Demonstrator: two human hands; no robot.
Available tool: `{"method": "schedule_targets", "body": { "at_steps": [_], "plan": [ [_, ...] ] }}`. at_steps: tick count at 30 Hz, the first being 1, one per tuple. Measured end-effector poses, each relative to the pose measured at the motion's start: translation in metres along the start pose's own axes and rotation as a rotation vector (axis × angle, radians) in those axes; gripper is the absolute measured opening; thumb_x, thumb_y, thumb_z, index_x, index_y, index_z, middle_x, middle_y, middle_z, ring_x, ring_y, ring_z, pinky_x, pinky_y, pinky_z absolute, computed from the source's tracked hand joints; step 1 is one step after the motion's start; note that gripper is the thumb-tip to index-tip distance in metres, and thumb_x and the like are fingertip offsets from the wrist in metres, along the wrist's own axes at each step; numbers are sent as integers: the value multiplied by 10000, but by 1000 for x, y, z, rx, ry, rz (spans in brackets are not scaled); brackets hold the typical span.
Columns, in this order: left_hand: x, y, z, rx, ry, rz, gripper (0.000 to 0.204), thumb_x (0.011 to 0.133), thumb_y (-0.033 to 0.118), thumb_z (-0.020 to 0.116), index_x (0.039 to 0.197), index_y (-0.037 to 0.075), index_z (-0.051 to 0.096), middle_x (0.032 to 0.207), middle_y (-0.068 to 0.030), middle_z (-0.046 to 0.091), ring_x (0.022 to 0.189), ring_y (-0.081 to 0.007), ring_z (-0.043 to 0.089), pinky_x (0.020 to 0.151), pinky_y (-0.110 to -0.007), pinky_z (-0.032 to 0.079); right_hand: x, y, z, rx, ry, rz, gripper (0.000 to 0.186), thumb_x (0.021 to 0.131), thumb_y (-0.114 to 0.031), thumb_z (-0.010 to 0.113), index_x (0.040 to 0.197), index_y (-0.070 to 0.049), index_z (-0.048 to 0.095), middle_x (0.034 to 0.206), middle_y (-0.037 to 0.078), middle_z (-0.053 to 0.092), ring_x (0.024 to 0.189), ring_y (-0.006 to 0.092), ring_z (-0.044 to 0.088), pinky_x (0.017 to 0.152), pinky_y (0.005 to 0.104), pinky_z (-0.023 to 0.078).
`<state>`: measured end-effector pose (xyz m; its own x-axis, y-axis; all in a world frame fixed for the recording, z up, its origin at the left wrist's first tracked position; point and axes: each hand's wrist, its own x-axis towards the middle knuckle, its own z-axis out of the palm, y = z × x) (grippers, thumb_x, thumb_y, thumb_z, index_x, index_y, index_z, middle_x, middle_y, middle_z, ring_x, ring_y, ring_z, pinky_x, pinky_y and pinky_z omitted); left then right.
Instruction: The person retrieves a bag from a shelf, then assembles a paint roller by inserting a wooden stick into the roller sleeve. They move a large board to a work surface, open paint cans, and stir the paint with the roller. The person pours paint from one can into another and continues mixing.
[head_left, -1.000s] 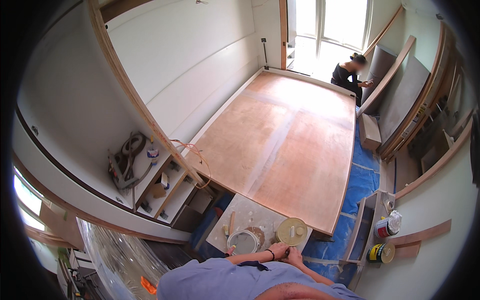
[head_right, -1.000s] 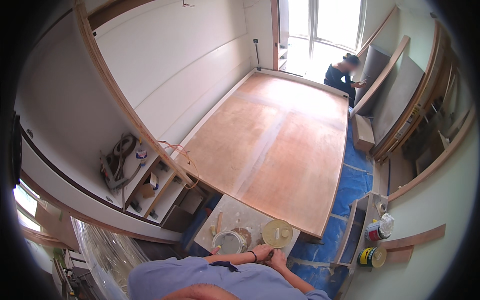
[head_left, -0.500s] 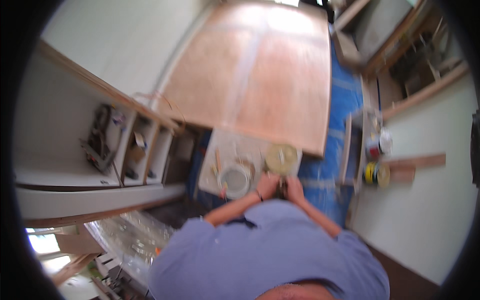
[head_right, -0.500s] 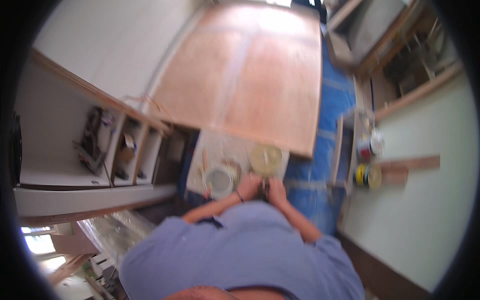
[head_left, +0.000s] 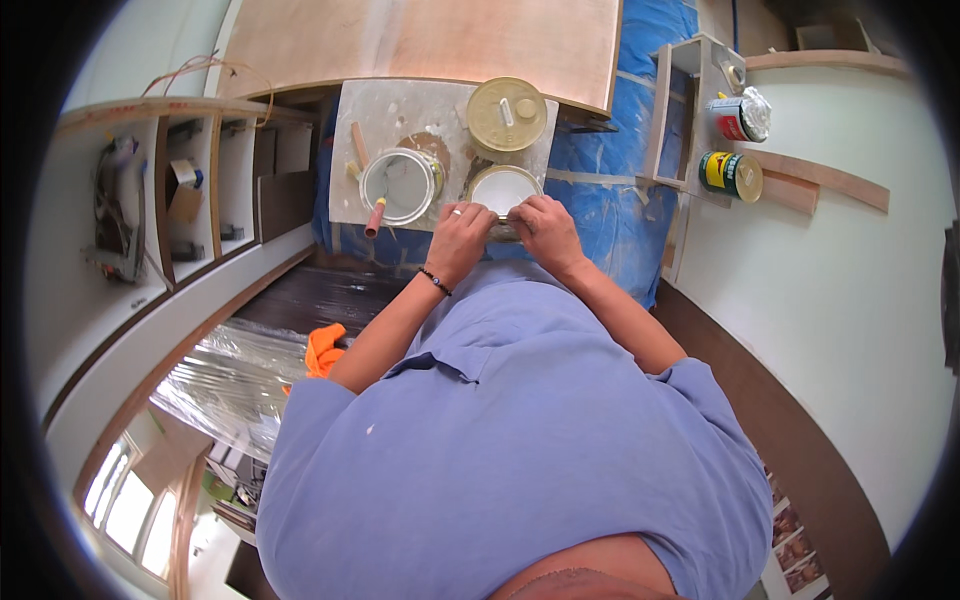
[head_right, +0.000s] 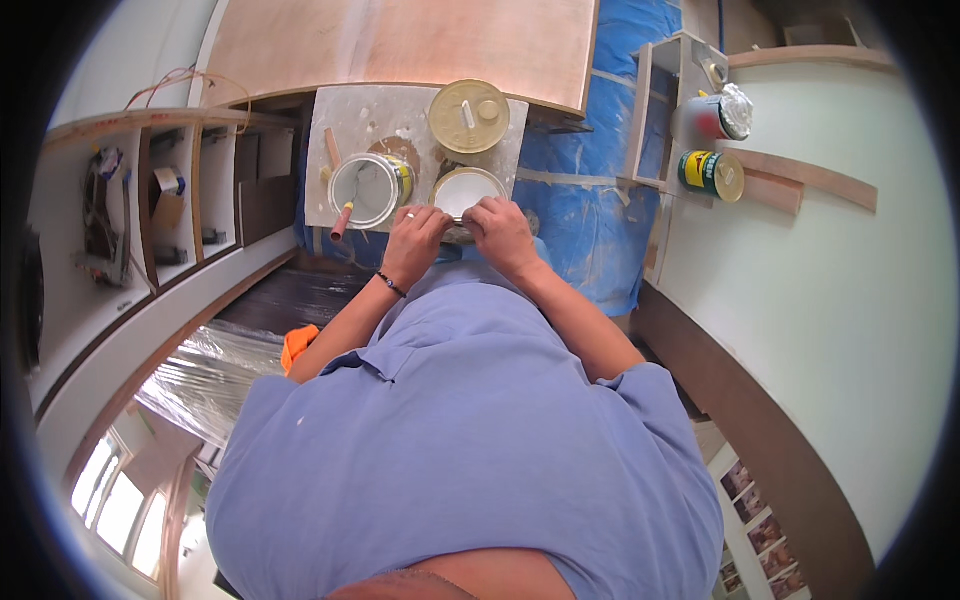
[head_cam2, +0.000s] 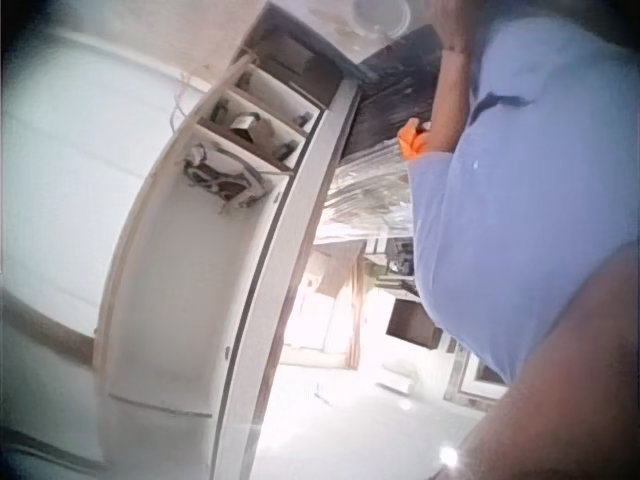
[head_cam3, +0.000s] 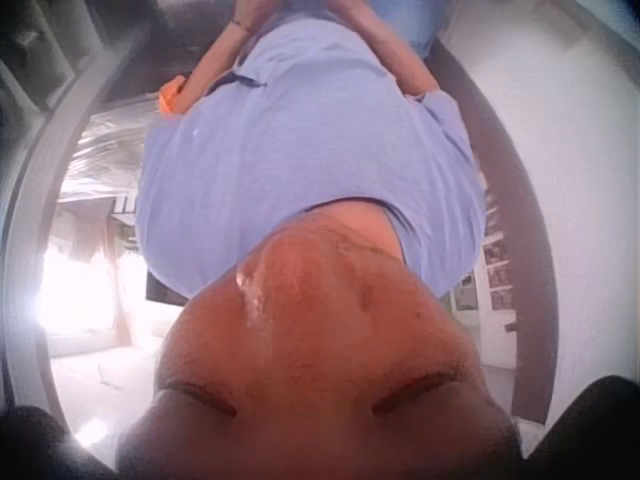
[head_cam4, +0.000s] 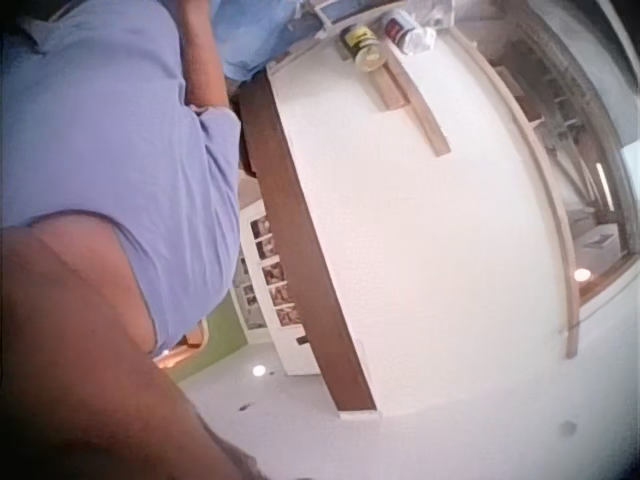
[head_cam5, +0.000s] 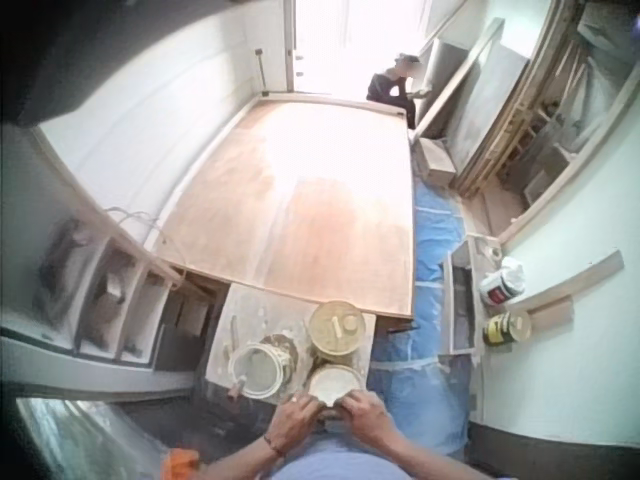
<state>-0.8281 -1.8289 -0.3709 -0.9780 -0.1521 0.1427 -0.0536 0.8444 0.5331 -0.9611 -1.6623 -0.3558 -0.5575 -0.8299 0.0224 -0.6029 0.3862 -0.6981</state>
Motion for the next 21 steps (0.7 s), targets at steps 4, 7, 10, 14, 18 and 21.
{"method": "schedule_targets", "body": {
  "at_steps": [4, 7, 10, 14, 18, 21],
  "plan": [
    [-25, 28, -5, 86, 119, -25, 101, 922, 103, 713, 1023, 108, 710, 977, -21, 706, 945, -211, 685, 918, -396, 493, -12, -1, -10, -11, -60, -153, 40, 883, -131, 734, 920, -115, 739, 920, 31, 680, 919, 247, 650, 826, 394, 503],
    [-46, 55, -1, 150, 139, -68, 138, 898, 74, 732, 1033, 99, 712, 966, -19, 700, 905, -206, 681, 906, -400, 499, -25, 10, -14, 31, -108, -311, 58, 877, -152, 754, 920, -119, 735, 932, 16, 685, 936, 228, 650, 839, 382, 499],
    [-70, 81, 10, 206, 211, -89, 208, 868, 35, 747, 1066, 88, 717, 969, -26, 693, 907, -208, 679, 913, -402, 499, -43, 22, -22, 72, -128, -427, 104, 870, -168, 776, 961, -127, 745, 960, 16, 700, 955, 222, 655, 852, 377, 493],
    [-98, 115, 21, 335, 308, -145, 307, 831, 6, 767, 1123, 84, 717, 1009, -40, 694, 940, -216, 686, 930, -410, 498, -73, 36, -41, 253, -82, -312, 148, 907, -170, 780, 1037, -107, 749, 991, 41, 714, 946, 216, 686, 815, 359, 535],
    [-107, 143, 19, 410, 360, -174, 373, 809, -19, 776, 1158, 93, 707, 1053, -34, 686, 958, -216, 685, 940, -417, 493, -107, 70, -38, 750, -180, 405, 264, 1006, -229, 733, 1153, -12, 697, 1091, 91, 731, 982, 218, 722, 809, 355, 596],
    [-109, 160, 17, 479, 404, -171, 375, 812, -31, 769, 1158, 100, 705, 1061, -28, 681, 964, -209, 680, 944, -413, 489, -105, 84, -46, 1226, -428, 896, 424, 1056, -302, 683, 1259, 65, 616, 1212, 153, 708, 1050, 246, 727, 871, 365, 622]
  ]
}}
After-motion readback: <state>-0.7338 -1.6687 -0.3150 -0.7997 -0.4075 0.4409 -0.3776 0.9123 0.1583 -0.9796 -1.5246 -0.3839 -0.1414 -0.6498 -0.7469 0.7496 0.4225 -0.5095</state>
